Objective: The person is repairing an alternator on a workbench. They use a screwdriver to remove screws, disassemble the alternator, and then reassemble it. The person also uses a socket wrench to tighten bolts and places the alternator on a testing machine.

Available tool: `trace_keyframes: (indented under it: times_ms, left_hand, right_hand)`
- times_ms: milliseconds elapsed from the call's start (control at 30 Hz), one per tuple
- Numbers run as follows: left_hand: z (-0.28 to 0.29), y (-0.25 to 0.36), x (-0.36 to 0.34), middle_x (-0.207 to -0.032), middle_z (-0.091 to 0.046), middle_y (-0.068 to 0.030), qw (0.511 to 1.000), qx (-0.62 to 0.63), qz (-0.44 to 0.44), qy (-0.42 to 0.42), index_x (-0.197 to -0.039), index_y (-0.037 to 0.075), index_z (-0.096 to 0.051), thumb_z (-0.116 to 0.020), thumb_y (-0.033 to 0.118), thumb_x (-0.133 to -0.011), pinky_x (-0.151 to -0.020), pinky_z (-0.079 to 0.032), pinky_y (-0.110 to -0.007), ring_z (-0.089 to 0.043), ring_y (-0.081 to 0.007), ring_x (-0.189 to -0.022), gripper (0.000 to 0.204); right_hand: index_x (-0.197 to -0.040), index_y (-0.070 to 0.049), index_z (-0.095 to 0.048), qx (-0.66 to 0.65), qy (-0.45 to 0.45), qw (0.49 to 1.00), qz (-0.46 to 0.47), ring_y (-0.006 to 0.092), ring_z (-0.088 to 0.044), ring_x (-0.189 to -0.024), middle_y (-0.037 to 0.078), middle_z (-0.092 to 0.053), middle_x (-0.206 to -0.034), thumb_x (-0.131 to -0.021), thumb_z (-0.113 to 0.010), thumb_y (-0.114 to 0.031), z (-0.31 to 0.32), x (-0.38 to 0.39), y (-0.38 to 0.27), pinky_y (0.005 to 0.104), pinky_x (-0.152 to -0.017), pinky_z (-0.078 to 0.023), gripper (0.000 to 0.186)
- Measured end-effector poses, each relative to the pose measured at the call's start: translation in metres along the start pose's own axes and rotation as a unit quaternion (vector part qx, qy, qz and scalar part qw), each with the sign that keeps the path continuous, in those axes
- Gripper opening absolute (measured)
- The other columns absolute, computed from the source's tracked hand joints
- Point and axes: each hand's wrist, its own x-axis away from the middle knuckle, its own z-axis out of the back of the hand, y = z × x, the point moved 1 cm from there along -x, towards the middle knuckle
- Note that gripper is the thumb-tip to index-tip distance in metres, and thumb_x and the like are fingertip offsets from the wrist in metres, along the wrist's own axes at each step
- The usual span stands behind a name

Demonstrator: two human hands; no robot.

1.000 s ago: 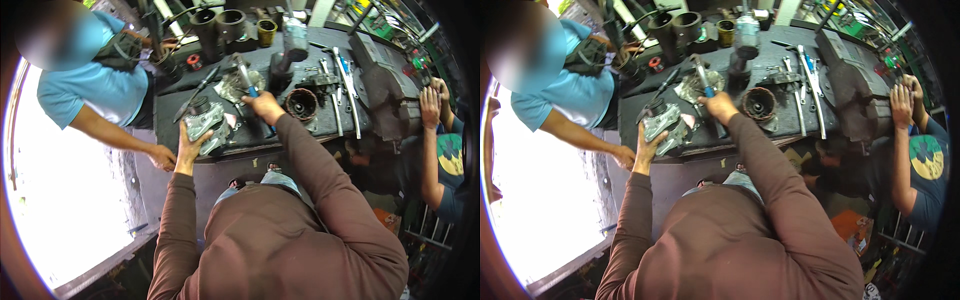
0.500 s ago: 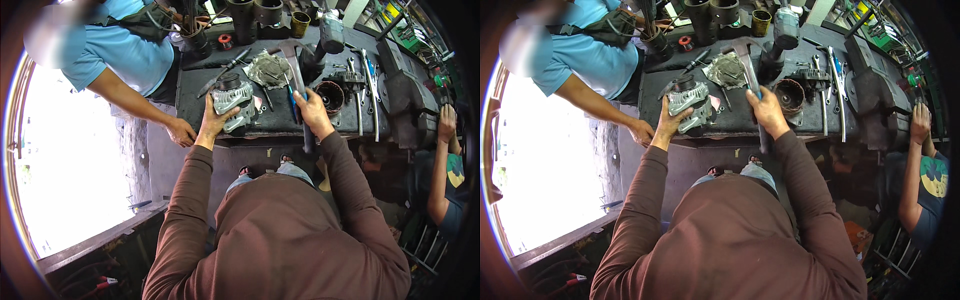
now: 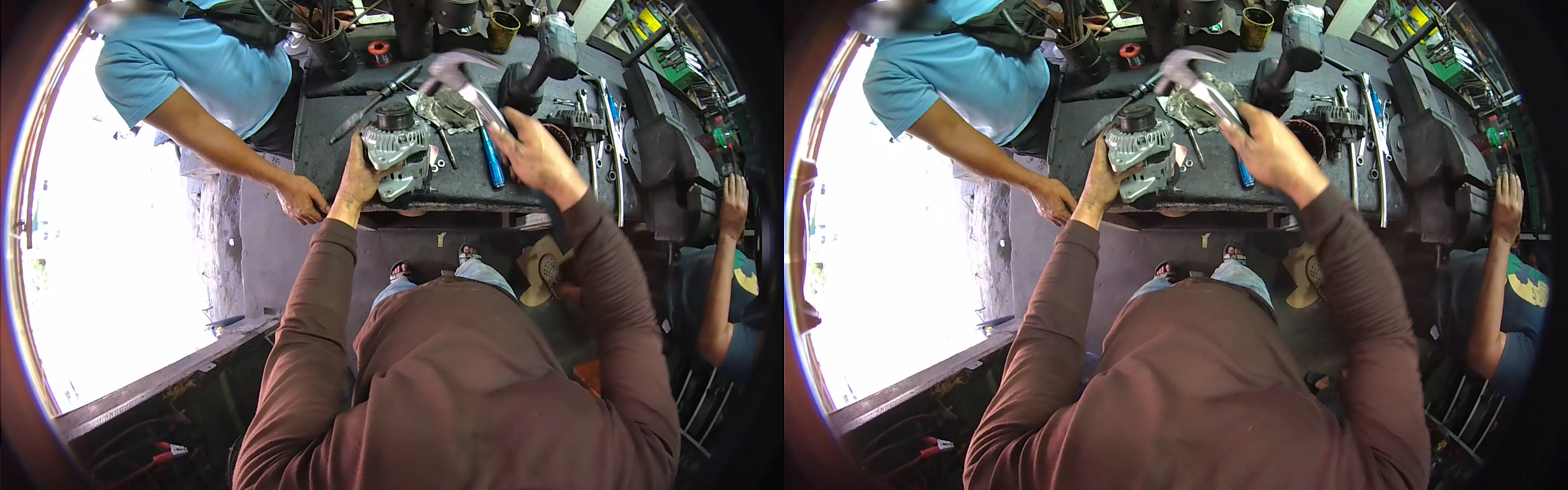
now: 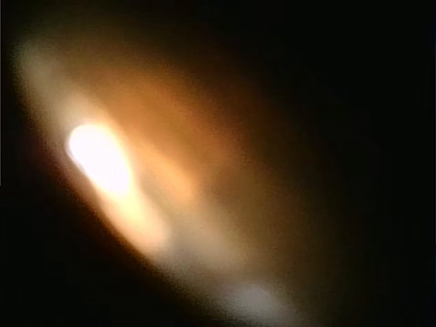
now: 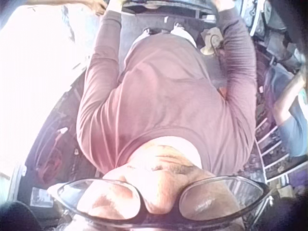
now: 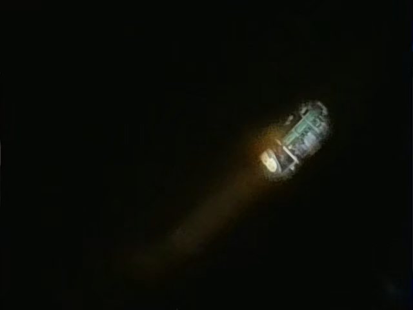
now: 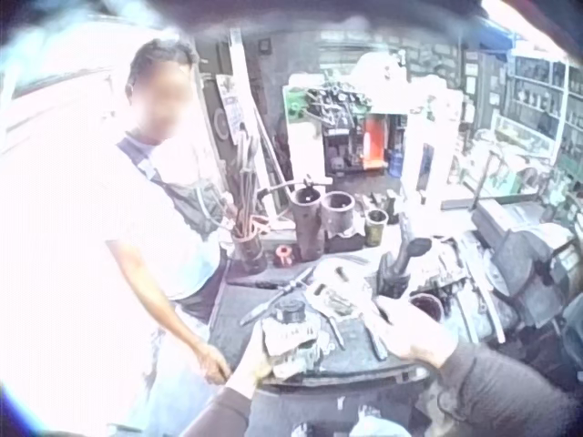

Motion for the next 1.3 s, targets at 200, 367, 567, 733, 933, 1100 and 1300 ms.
trace_keyframes:
  times_ms: [200,367,567,733,933,1100,1300]
  left_hand:
    - [0.004,0.004,-0.011,-0.137,-0.069,-0.0053,0.993,0.109,0.049,-0.009,-0.153,0.006,-0.048,-0.093,0.005,-0.085,-0.109,-0.053,-0.037,-0.065,-0.0178,-0.125,0.081]
    - [0.007,-0.007,-0.013,-0.135,-0.072,-0.0033,0.995,0.084,0.043,-0.018,-0.145,0.006,-0.059,-0.092,0.009,-0.086,-0.106,-0.054,-0.036,-0.066,-0.0158,-0.121,0.067]
    - [-0.003,0.009,-0.016,-0.135,-0.070,-0.0049,0.984,0.162,0.035,-0.061,-0.149,0.005,-0.054,-0.093,0.011,-0.085,-0.107,-0.054,-0.037,-0.066,-0.0190,-0.123,0.075]
    - [0.001,0.008,-0.012,-0.138,-0.067,-0.0050,0.997,0.064,0.029,-0.020,-0.157,0.007,-0.044,-0.094,0.009,-0.084,-0.112,-0.052,-0.039,-0.064,-0.0200,-0.127,0.088]
    - [-0.001,0.001,-0.021,-0.141,-0.065,-0.0058,0.993,0.104,0.045,-0.030,-0.159,0.008,-0.042,-0.096,0.008,-0.082,-0.112,-0.052,-0.038,-0.062,-0.0200,-0.130,0.094]
    - [0.005,0.003,-0.014,-0.143,-0.064,-0.0066,0.989,0.138,0.043,-0.019,-0.157,0.007,-0.044,-0.097,0.008,-0.082,-0.115,-0.050,-0.040,-0.060,-0.0204,-0.132,0.091]
    - [-0.004,0.003,-0.028,-0.143,-0.065,-0.0063,0.999,0.006,0.041,-0.006,-0.158,0.007,-0.044,-0.095,0.011,-0.086,-0.111,-0.051,-0.038,-0.061,-0.0203,-0.131,0.088]
  right_hand:
    - [-0.126,-0.002,-0.073,0.344,-0.161,0.911,0.163,0.0435,-0.075,-0.101,0.022,-0.078,-0.105,-0.110,-0.059,-0.040,0.022,-0.051,-0.108,0.0522,-0.089,-0.058,0.043]
    - [-0.129,-0.007,-0.074,0.407,-0.213,0.871,0.173,0.0410,-0.074,-0.111,0.019,-0.078,-0.116,-0.109,-0.060,-0.038,-0.004,-0.073,-0.160,0.0524,-0.094,-0.057,0.040]
    - [-0.117,-0.009,-0.082,0.486,-0.231,0.810,0.234,0.0346,-0.077,-0.109,0.019,-0.081,-0.113,-0.098,-0.068,-0.035,-0.018,-0.103,-0.178,0.0525,-0.094,-0.058,0.035]
    - [-0.110,-0.001,-0.083,0.501,-0.210,0.788,0.289,0.0360,-0.077,-0.093,0.020,-0.081,-0.107,-0.098,-0.063,-0.027,-0.049,-0.114,-0.187,0.0495,-0.085,-0.059,0.035]
    - [-0.119,-0.002,-0.082,0.578,-0.231,0.722,0.302,0.0320,-0.077,-0.101,0.015,-0.081,-0.115,-0.100,-0.062,-0.019,-0.049,-0.103,-0.207,0.0499,-0.091,-0.061,0.033]
    - [-0.116,-0.002,-0.083,0.512,-0.212,0.784,0.279,0.0315,-0.077,-0.098,0.015,-0.081,-0.113,-0.100,-0.060,-0.017,-0.059,-0.102,-0.201,0.0506,-0.088,-0.060,0.032]
    - [-0.119,-0.003,-0.082,0.504,-0.229,0.780,0.291,0.0363,-0.077,-0.113,0.018,-0.081,-0.121,-0.096,-0.068,-0.033,-0.014,-0.092,-0.204,0.0513,-0.099,-0.057,0.040]
